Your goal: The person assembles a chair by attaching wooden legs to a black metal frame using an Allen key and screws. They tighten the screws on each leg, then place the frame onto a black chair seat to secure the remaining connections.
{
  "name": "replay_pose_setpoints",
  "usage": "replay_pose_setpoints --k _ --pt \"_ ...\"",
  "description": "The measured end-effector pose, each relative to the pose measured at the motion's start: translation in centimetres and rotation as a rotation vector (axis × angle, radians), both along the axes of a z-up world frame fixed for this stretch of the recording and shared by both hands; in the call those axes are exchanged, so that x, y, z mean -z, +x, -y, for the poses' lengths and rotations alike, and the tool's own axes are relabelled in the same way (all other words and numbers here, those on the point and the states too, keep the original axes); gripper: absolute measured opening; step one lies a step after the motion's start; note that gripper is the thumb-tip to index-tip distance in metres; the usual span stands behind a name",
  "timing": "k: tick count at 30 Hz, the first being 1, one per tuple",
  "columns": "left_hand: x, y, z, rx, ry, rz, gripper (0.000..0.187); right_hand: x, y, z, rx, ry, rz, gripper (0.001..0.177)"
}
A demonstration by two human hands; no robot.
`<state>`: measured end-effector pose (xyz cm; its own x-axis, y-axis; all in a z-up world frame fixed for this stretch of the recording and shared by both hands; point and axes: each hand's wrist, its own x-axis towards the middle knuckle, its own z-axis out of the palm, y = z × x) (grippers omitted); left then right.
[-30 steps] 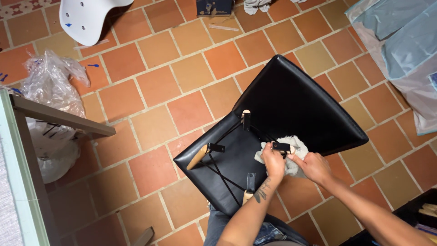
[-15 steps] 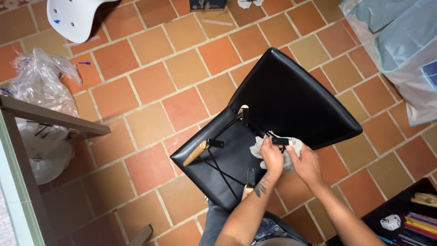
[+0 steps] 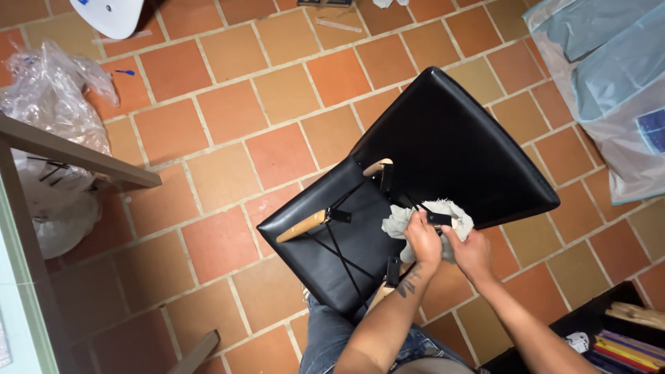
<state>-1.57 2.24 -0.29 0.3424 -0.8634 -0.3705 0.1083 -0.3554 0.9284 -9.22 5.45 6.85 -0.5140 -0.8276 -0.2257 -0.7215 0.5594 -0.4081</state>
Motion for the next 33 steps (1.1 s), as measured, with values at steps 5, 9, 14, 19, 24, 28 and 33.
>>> replay_pose_setpoints --k 5,9,14,19,24,28,33 --pt "-0.2 0.5 0.5 0.015 0.03 -0.003 0.035 -1.1 -0.4 0.9 0.001 0.125 0.002 0.064" --pt "-0.4 0.3 0.3 0.009 0.037 -0.014 0.034 -0.6 -1.2 -0.2 0.001 0.117 0.055 0.059" --pt "-0.8 0.0 0.3 0.002 0.045 -0.004 0.033 -0.6 -1.4 -1.0 -0.071 0.014 0.167 0.063" --pt "-1.2 0.6 0.4 0.008 0.029 0.005 0.033 3.4 -3.4 -1.1 -0.057 -0.093 0.135 0.056" --pt "-1.0 0.4 0.6 0.014 0.017 0.006 0.032 4.5 -4.0 -0.8 -0.016 -0.111 0.134 0.052" --pt "-1.0 0.4 0.6 0.01 0.043 -0.024 0.03 4.6 -3.8 -0.9 0.062 -0.147 0.298 0.045" --pt "-1.2 0.5 0.1 0.023 0.078 -0.039 0.03 3.7 -3.9 -1.1 0.149 -0.113 0.432 0.044"
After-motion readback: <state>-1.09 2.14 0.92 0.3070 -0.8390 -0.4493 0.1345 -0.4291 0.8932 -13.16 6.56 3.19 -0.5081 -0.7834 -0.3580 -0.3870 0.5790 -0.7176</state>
